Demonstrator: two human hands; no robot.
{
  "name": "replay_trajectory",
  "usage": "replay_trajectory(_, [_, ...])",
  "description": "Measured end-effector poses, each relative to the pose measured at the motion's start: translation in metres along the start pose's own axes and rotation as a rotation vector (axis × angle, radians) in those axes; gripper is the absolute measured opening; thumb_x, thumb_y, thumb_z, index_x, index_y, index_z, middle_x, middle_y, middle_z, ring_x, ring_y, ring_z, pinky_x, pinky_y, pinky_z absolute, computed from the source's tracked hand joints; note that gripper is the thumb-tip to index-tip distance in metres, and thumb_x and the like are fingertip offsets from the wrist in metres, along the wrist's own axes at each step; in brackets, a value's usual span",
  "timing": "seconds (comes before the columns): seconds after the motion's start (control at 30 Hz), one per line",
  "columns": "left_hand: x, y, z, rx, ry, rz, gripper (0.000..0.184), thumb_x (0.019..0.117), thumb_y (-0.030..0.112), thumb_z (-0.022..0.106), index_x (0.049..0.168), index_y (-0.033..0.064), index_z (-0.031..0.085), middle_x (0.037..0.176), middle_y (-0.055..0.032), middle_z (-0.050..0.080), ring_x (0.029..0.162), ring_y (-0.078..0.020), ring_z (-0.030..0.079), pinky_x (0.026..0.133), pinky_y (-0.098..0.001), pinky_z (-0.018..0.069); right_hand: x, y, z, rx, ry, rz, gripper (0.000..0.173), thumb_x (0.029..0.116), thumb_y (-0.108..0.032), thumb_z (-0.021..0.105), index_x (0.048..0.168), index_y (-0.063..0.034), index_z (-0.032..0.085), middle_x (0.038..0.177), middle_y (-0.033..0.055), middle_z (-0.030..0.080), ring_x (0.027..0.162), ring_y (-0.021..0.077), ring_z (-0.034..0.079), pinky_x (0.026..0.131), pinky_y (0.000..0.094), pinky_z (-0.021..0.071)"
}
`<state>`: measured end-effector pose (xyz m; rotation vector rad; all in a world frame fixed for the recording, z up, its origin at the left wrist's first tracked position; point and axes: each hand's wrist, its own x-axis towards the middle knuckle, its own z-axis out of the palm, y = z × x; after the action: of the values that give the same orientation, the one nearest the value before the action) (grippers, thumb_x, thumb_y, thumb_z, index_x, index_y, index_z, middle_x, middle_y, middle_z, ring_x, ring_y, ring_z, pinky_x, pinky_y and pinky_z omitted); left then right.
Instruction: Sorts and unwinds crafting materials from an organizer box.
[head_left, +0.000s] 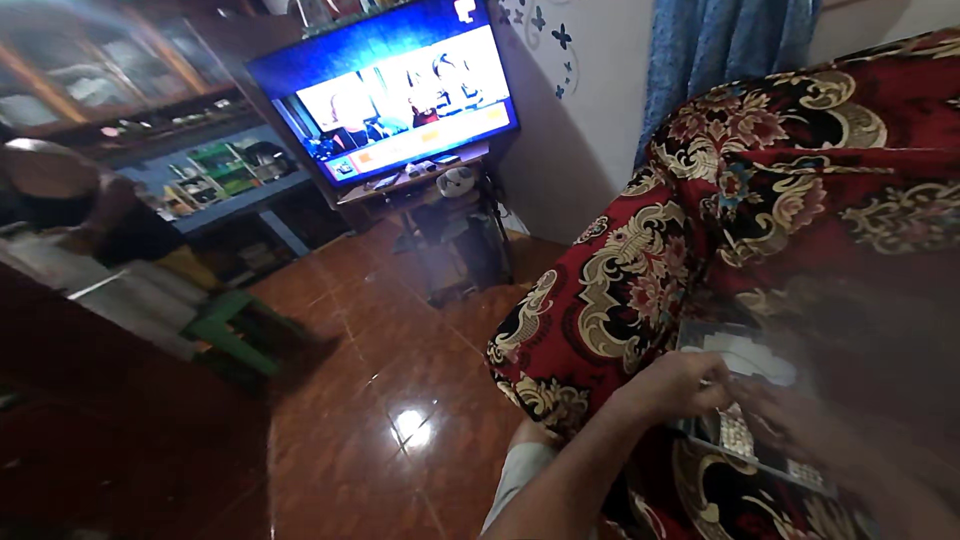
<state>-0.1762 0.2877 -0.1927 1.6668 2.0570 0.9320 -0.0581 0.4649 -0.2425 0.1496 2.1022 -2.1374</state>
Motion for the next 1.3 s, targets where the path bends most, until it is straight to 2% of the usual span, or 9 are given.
replay_trajectory(0.33, [0.001,-0.009,-0.007,0.099,0.096,0.135,0.015,0.0971,0.002,0.065,0.106,-0.0091,0.070,0.103,-0.0209,0.072,0.101,-0.0297,0.070,0.096,-0.0423,0.0547,-0.001,0.001,0.001,0.126,0.017,-0.001,0.028,0.1065,-0.022,0.039,0.095,-0.0163,0.063,0.059,-0.0117,0.046,0.042,-0.0035,0.030,0.039,0.0138,0.0254])
replay_trajectory(0.53, [-0.003,0.016,-0.043,0.226,0.323,-0.377,0.032,0.1064,0.012,0.049,0.130,-0.0057,0.062,0.126,-0.0228,0.066,0.119,-0.0337,0.064,0.107,-0.0484,0.0484,-0.015,-0.015,-0.017,0.085,0.132,0.040,0.028,0.1107,-0.018,0.035,0.101,-0.0108,0.060,0.067,-0.0098,0.049,0.046,-0.0025,0.033,0.042,0.0137,0.0282])
replay_trajectory(0.63, [-0.013,-0.015,-0.058,0.299,0.585,-0.407,0.031,0.1052,0.013,0.052,0.127,-0.0066,0.062,0.119,-0.0238,0.068,0.106,-0.0353,0.069,0.096,-0.0516,0.0544,-0.027,-0.027,-0.035,0.067,0.228,0.053,0.025,0.1113,-0.017,0.038,0.102,-0.0091,0.060,0.068,-0.0092,0.049,0.048,-0.0014,0.036,0.044,0.0147,0.0311])
replay_trajectory(0.83, [-0.039,-0.082,-0.093,0.234,0.936,-0.398,0.037,0.1066,0.013,0.047,0.130,-0.0147,0.048,0.117,-0.0319,0.062,0.104,-0.0365,0.065,0.093,-0.0501,0.0525,-0.049,-0.027,-0.078,0.111,0.455,0.058,0.025,0.1110,-0.017,0.041,0.101,-0.0061,0.061,0.064,-0.0085,0.043,0.048,-0.0017,0.033,0.045,0.0137,0.0289])
replay_trajectory(0.9, [-0.045,-0.098,-0.096,0.032,1.066,-0.457,0.038,0.1078,0.016,0.044,0.132,-0.0136,0.045,0.113,-0.0253,0.059,0.091,-0.0236,0.062,0.083,-0.0391,0.0532,-0.057,-0.026,-0.090,0.128,0.540,0.056,0.026,0.1115,-0.019,0.041,0.099,-0.0068,0.060,0.063,-0.0083,0.041,0.047,-0.0008,0.033,0.045,0.0142,0.0305])
replay_trajectory(0.97, [-0.048,-0.105,-0.097,-0.221,1.184,-0.535,0.031,0.1088,0.015,0.040,0.132,-0.0068,0.043,0.095,-0.0076,0.052,0.066,-0.0075,0.052,0.062,-0.0248,0.0488,-0.068,-0.025,-0.101,0.139,0.651,0.060,0.027,0.1117,-0.021,0.042,0.103,-0.0060,0.062,0.064,-0.0077,0.042,0.047,-0.0001,0.034,0.045,0.0149,0.0331])
replay_trajectory(1.03, [-0.048,-0.104,-0.102,-0.457,1.288,-0.523,0.015,0.1090,0.011,0.039,0.120,0.0018,0.043,0.081,0.0018,0.049,0.052,-0.0015,0.045,0.050,-0.0176,0.0437,-0.078,-0.020,-0.113,0.159,0.787,0.052,0.027,0.1112,-0.022,0.042,0.103,-0.0067,0.063,0.063,-0.0082,0.043,0.047,-0.0006,0.032,0.044,0.0155,0.0290])
replay_trajectory(1.2, [-0.048,-0.115,-0.110,-0.767,1.424,-0.505,0.009,0.1061,0.006,0.038,0.103,0.0126,0.044,0.074,0.0044,0.049,0.048,-0.0020,0.040,0.044,-0.0162,0.0369,-0.096,0.002,-0.146,0.185,1.125,0.177,0.028,0.1100,-0.030,0.047,0.113,-0.0092,0.065,0.071,-0.0065,0.050,0.049,0.0002,0.035,0.046,0.0177,0.0294])
replay_trajectory(1.3, [-0.051,-0.115,-0.113,-0.865,1.469,-0.539,0.018,0.1027,0.007,0.041,0.090,0.0189,0.047,0.065,0.0078,0.046,0.048,-0.0025,0.040,0.046,-0.0167,0.0365,-0.103,0.016,-0.163,0.284,1.289,0.197,0.025,0.1086,-0.031,0.048,0.105,-0.0122,0.063,0.065,-0.0088,0.045,0.045,-0.0009,0.029,0.041,0.0163,0.0246])
